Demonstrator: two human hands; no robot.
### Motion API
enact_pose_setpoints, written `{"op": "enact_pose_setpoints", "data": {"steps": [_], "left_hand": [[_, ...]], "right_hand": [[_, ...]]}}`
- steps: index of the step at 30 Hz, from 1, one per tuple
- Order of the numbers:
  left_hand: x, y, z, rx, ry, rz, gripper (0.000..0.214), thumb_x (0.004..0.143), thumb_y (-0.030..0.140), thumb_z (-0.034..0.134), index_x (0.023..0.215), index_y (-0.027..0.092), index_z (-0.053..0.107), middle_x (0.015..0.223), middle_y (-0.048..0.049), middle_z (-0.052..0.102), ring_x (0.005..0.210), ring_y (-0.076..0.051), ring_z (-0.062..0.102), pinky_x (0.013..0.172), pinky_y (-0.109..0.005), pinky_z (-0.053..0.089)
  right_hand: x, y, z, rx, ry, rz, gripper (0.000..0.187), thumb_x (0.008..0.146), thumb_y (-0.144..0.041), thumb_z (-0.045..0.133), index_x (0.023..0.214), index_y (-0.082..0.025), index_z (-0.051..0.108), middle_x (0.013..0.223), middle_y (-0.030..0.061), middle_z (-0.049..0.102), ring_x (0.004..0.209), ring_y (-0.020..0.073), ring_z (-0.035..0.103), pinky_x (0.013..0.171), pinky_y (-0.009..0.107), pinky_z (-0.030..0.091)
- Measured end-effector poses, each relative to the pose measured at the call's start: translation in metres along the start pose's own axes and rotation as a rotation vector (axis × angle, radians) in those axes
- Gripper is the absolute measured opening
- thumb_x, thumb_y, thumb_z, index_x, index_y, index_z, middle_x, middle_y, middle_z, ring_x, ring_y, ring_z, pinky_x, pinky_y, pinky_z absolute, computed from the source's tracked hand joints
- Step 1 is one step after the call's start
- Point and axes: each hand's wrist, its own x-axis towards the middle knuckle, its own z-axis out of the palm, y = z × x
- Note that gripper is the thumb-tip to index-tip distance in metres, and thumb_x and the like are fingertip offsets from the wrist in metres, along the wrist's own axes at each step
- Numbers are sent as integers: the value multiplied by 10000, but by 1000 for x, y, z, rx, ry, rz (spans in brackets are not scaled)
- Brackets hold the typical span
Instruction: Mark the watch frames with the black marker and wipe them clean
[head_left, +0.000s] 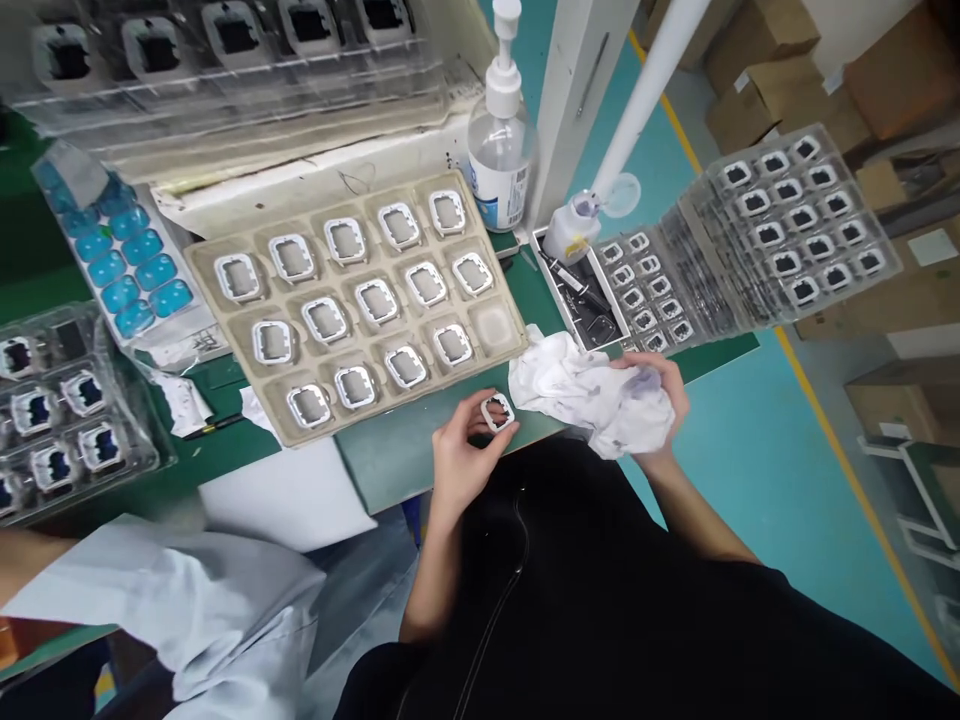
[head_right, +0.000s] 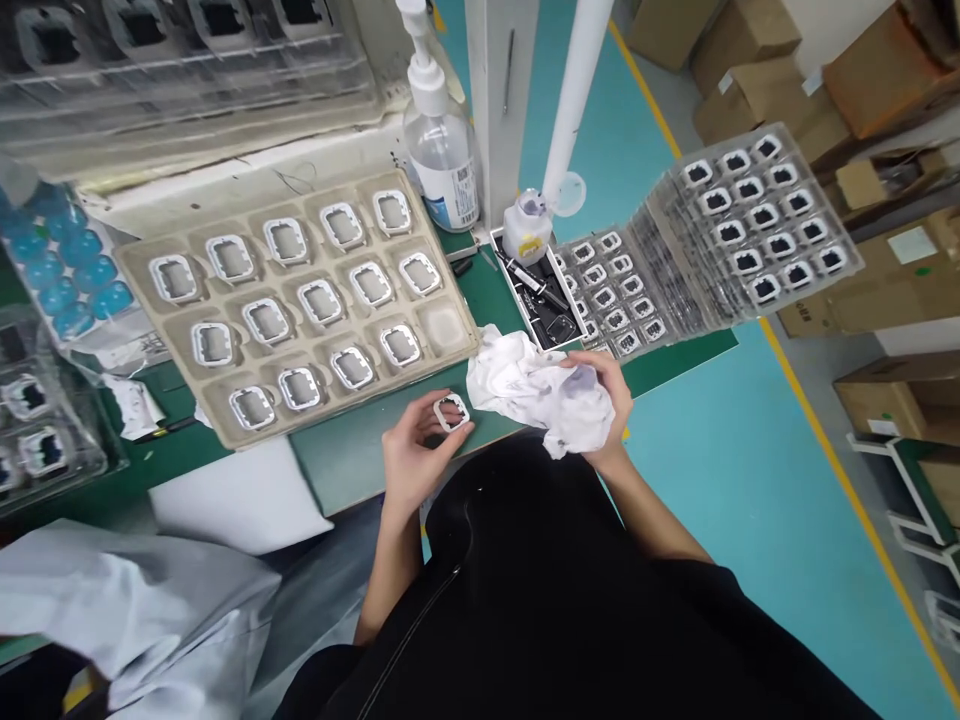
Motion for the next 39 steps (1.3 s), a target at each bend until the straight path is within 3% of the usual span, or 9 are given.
{"op": "enact_pose_setpoints", "data": {"steps": [7,11,14,19,23,28,31,34,39], "left_hand": [[0,-3,0,-4,18,35,511,937,405,1014,1381,223,836,1095,-54,925,974,-215,921,871,-300,779],[-1,-4,-1,0,20,33,530,947,426,1020,1402,226,835,1097,-56,922,976,-223,924,879,-317,787],[-1,-4,-1,1,18,32,534,950,437,1020,1405,226,834,1094,-56,919,976,-225,923,880,-322,788],[0,-4,-1,7,9,29,525,951,430,1011,1401,227,832,1092,-55,921,974,-225,925,885,-322,789],[-1,-4,0,23,9,19,530,952,448,1001,1405,229,833,1095,-63,922,981,-242,928,891,-344,797],[-1,-5,0,12,6,19,508,962,432,989,1406,240,838,1098,-52,920,971,-233,925,893,-344,799],[0,-7,0,8,5,28,484,962,419,989,1392,248,848,1087,-42,918,965,-228,922,885,-336,800],[0,-8,0,7,2,32,463,972,409,980,1393,263,853,1079,-32,916,967,-227,921,884,-336,802],[1,-11,4,-7,16,43,453,979,391,969,1404,284,855,1079,-17,914,951,-212,912,886,-326,795]], "right_hand": [[15,-2,0,329,-16,364,324,1037,-676,836,1050,-353,827,901,56,819,819,308,774,821,514,693],[33,0,-13,545,-353,470,461,1011,-754,854,1199,-335,896,1038,65,904,948,320,871,894,515,771],[51,-1,-27,582,-647,491,574,979,-788,873,1257,-290,929,1175,91,932,1124,354,901,1052,557,790],[73,-8,-43,343,-764,221,444,991,-686,921,1280,-350,954,1337,81,912,1294,364,859,1206,568,718],[71,-7,-39,185,-524,163,458,999,-578,938,1405,-369,895,1237,48,921,1172,321,882,1062,506,735],[73,7,-19,10,-29,13,332,989,-593,929,1094,-296,826,949,16,845,823,225,803,739,372,657],[92,10,-6,-122,179,-188,399,1040,-675,830,998,-286,754,916,25,776,823,233,755,746,405,641],[119,6,5,-239,288,-349,411,1093,-660,718,936,-281,729,860,37,655,777,232,642,715,417,565],[159,-2,22,-138,294,-294,225,1022,-493,803,1049,-274,757,792,-25,579,673,178,524,653,344,453]]}}
